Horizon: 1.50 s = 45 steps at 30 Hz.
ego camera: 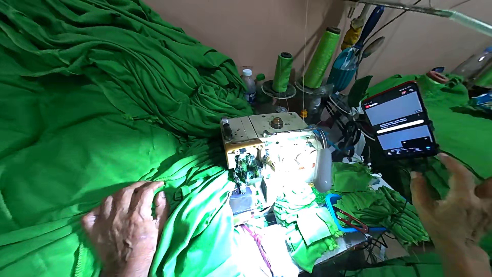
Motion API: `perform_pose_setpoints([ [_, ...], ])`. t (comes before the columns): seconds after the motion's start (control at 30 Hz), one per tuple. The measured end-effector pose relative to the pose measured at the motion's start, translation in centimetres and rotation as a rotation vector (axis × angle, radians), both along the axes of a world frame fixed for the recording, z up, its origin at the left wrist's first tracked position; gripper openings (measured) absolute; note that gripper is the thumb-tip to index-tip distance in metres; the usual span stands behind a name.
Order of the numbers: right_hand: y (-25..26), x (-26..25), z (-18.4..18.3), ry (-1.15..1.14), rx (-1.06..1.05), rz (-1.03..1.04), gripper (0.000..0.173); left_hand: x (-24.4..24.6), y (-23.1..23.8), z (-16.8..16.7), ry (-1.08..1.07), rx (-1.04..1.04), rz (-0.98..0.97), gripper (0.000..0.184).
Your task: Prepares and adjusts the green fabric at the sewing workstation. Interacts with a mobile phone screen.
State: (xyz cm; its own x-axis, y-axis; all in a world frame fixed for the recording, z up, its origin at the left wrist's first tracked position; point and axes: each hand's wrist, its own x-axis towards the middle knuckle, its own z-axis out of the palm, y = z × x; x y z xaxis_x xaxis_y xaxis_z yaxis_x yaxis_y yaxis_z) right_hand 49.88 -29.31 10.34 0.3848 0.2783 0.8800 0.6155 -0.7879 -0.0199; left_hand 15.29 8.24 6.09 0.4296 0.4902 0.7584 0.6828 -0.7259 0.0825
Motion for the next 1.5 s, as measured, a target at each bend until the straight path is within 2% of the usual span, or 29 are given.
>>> perform_pose_setpoints([
  [0.17, 1.7, 0.1, 0.7, -0.018, -0.007, 0.045, 0.053, 0.0, -0.1, 0.1, -0.002, 0.007, 0.003, 0.038],
  [0.43, 8.5, 1.1, 5.2, -0.177, -0.113, 0.192, 0.056, 0.2, -0.2, 0.1, -0.012, 0.019, 0.000, 0.038],
  [0.53, 9.6, 1.1, 6.7, -0.136, -0.144, 0.192, 0.058, 0.3, -0.3, 0.2, -0.011, 0.032, 0.013, 0.037],
  [0.67, 9.3, 1.2, 6.6, -0.113, -0.147, 0.179, 0.055, 0.2, -0.4, 0.2, -0.007, 0.033, 0.011, 0.037],
  [0.9, 4.3, -0.1, 2.6, 0.047, -0.075, 0.129, 0.045, 0.2, -0.4, 0.4, -0.003, 0.022, 0.021, 0.037],
  [1.0, 3.6, -0.4, 2.0, 0.051, -0.040, 0.108, 0.043, 0.2, -0.4, 0.4, 0.005, 0.022, 0.023, 0.037],
  [1.27, 6.3, -0.8, 3.0, -0.047, -0.062, 0.140, 0.039, 0.3, -0.4, 0.4, 0.006, 0.034, 0.025, 0.035],
  [1.5, 9.2, 0.5, 6.5, -0.104, -0.130, 0.216, 0.049, 0.4, -0.3, 0.2, -0.004, 0.042, 0.034, 0.036],
])
